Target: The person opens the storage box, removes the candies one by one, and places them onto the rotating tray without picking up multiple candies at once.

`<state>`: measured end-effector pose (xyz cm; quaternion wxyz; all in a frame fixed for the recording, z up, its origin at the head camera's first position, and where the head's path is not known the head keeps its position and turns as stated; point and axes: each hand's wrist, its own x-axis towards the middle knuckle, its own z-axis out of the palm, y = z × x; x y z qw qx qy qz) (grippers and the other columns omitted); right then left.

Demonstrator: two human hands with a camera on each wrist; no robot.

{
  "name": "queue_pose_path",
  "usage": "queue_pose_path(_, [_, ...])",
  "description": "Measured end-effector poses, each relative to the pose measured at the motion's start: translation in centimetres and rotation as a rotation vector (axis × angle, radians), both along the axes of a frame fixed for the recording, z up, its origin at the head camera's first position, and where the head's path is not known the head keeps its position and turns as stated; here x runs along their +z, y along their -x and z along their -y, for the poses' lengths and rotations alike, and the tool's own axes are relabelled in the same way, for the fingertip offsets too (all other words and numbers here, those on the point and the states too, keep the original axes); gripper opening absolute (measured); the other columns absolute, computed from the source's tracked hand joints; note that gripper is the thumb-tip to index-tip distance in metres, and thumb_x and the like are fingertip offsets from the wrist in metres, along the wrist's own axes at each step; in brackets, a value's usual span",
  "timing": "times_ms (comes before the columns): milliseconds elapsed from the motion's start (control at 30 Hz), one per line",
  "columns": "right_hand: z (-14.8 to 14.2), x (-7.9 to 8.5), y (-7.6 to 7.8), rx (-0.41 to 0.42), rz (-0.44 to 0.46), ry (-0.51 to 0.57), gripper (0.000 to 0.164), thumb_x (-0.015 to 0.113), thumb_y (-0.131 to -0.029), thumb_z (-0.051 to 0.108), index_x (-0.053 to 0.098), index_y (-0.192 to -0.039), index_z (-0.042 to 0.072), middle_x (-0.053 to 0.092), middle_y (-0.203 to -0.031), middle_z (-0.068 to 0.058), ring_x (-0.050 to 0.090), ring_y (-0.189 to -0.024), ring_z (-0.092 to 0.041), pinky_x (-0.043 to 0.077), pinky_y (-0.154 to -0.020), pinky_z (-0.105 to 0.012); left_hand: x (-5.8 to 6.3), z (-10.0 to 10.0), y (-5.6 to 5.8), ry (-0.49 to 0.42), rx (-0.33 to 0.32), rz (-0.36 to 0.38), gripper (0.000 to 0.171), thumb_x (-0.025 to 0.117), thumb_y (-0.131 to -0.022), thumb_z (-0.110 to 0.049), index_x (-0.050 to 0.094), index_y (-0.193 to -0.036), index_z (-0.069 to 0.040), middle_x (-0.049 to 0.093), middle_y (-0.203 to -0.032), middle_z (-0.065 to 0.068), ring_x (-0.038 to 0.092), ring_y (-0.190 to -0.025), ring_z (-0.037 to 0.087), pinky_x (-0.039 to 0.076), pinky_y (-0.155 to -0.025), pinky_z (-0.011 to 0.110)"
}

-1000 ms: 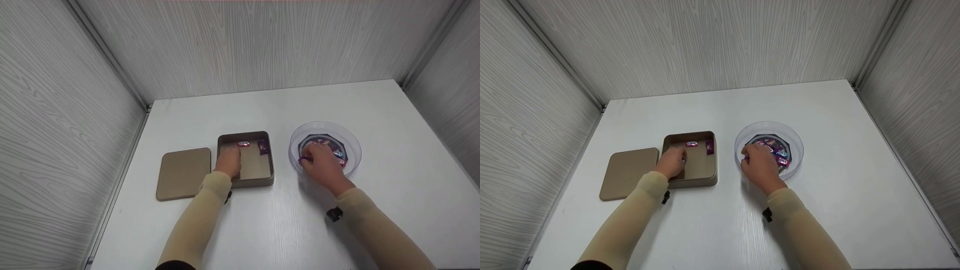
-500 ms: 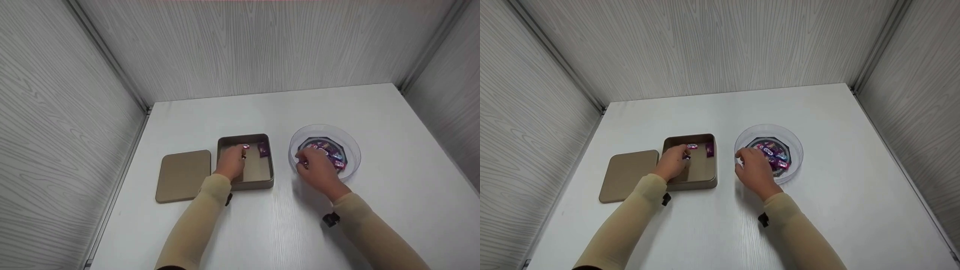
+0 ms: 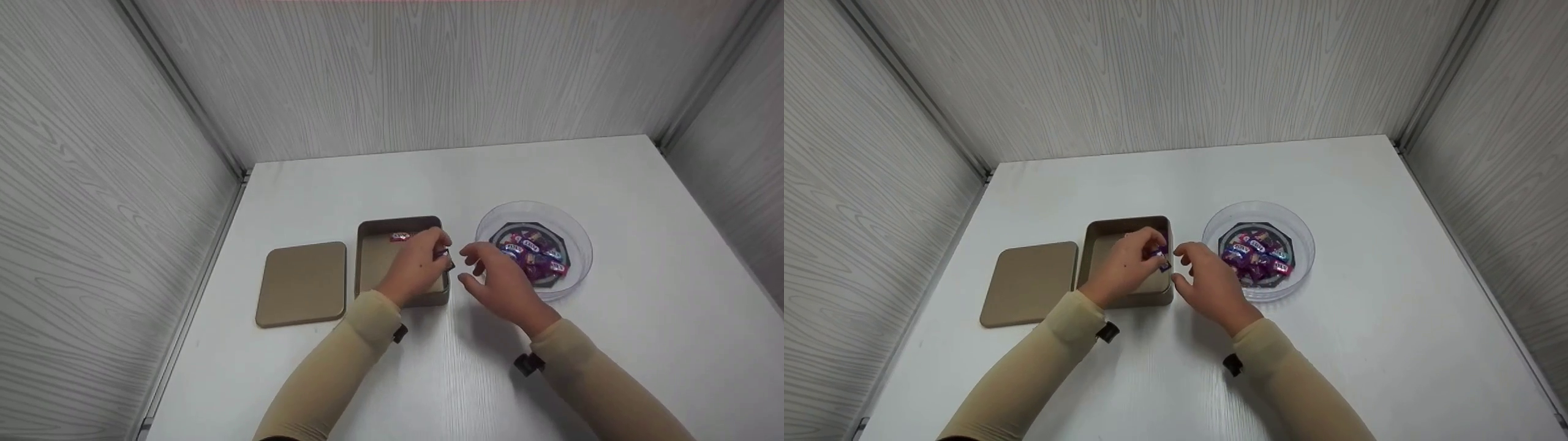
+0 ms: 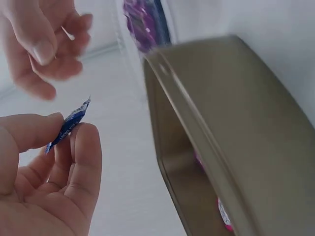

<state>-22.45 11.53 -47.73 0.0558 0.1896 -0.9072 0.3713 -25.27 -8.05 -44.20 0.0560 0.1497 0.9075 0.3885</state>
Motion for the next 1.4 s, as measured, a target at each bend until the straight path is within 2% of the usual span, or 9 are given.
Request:
queue_pose_path(100, [0.3, 0.0, -0.2, 0.017, -0.013, 0.006, 0.031, 0.073, -0.093, 0.021, 0.059, -0.120, 0.013, 0.062, -0.105, -0.002, 0.062, -0.090, -0.021, 0.051, -0.076, -0.036, 0.3, -0.7, -0.6, -0.015, -0.032, -0.017, 0.022, 0.067, -0.097, -0.015, 0.062, -0.118, -0.015, 0.058, -0.096, -0.003, 0.057, -0.089, 0.012, 0.050, -0.081, 0.028])
queue_pose_path(267, [0.4, -0.2, -0.3, 0.004, -0.039, 0.005, 0.025, 0.073, -0.093, 0.021, 0.059, -0.113, 0.015, 0.061, -0.099, -0.001, 0.060, -0.088, -0.021, 0.049, -0.073, -0.034, 0.5, -1.3, -1.2, -0.034, -0.053, 0.002, 0.023, 0.066, -0.097, -0.015, 0.061, -0.120, -0.014, 0.058, -0.094, -0.003, 0.057, -0.086, 0.013, 0.050, -0.078, 0.028])
queue_pose_path(433, [0.4, -0.3, -0.3, -0.018, -0.085, -0.030, 0.020, 0.072, -0.092, 0.015, 0.059, -0.107, 0.014, 0.058, -0.093, 0.001, 0.059, -0.085, -0.023, 0.048, -0.073, -0.034, 0.4, -1.7, -1.3, -0.040, -0.071, 0.009, 0.023, 0.067, -0.096, -0.014, 0.061, -0.118, -0.016, 0.058, -0.091, -0.003, 0.056, -0.083, 0.012, 0.049, -0.076, 0.027])
queue_pose_path(633, [0.1, -0.6, -0.1, -0.007, -0.148, -0.086, 0.016, 0.071, -0.088, 0.012, 0.059, -0.098, 0.014, 0.056, -0.088, 0.002, 0.053, -0.079, -0.018, 0.046, -0.071, -0.034, -0.1, -1.9, -1.1, -0.016, -0.093, 0.013, 0.022, 0.068, -0.095, -0.015, 0.062, -0.116, -0.017, 0.057, -0.090, -0.003, 0.055, -0.081, 0.012, 0.047, -0.073, 0.027])
queue_pose_path(767, [-0.6, -0.9, 0.3, -0.015, -0.109, -0.107, 0.016, 0.072, -0.086, 0.013, 0.061, -0.097, 0.014, 0.057, -0.088, 0.001, 0.053, -0.080, -0.016, 0.046, -0.072, -0.036, -0.5, -1.8, -0.9, 0.044, -0.118, 0.027, 0.026, 0.068, -0.096, -0.018, 0.061, -0.121, -0.016, 0.058, -0.096, -0.004, 0.056, -0.086, 0.011, 0.048, -0.077, 0.027])
queue_pose_path(933, [-2.2, -1.1, 1.5, -0.079, -0.023, -0.152, 0.015, 0.072, -0.086, 0.014, 0.063, -0.098, 0.013, 0.059, -0.090, -0.001, 0.053, -0.082, -0.019, 0.047, -0.073, -0.038, -0.9, -1.3, -0.6, 0.103, -0.125, 0.018, 0.029, 0.067, -0.097, -0.019, 0.061, -0.125, -0.014, 0.060, -0.106, 0.001, 0.056, -0.093, 0.012, 0.049, -0.084, 0.030])
queue_pose_path(1200, [-6.2, -2.4, 3.9, -0.150, 0.107, -0.248, 0.012, 0.064, -0.093, 0.016, 0.063, -0.102, 0.009, 0.062, -0.097, -0.007, 0.056, -0.089, -0.026, 0.048, -0.082, -0.045, -1.7, 0.3, 0.3, 0.118, -0.059, 0.039, 0.030, 0.064, -0.097, -0.019, 0.061, -0.127, -0.012, 0.058, -0.105, -0.003, 0.056, -0.094, 0.012, 0.049, -0.086, 0.031])
queue_pose_path(1300, [-7.5, -2.7, 4.6, -0.175, 0.123, -0.275, 0.016, 0.063, -0.093, 0.016, 0.064, -0.105, 0.005, 0.064, -0.103, -0.012, 0.058, -0.094, -0.029, 0.048, -0.086, -0.050, -1.9, 0.9, 0.9, 0.126, -0.038, 0.038, 0.030, 0.064, -0.097, -0.019, 0.061, -0.126, -0.011, 0.061, -0.109, 0.001, 0.057, -0.096, 0.013, 0.049, -0.086, 0.032])
queue_pose_path(1400, [-8.5, -3.0, 5.0, -0.201, 0.143, -0.279, 0.017, 0.062, -0.093, 0.015, 0.064, -0.106, 0.004, 0.065, -0.104, -0.013, 0.059, -0.095, -0.031, 0.048, -0.084, -0.052, -2.3, 1.5, 1.5, 0.133, -0.014, 0.050, 0.030, 0.064, -0.097, -0.019, 0.062, -0.126, -0.011, 0.064, -0.116, 0.006, 0.059, -0.101, 0.015, 0.049, -0.089, 0.035])
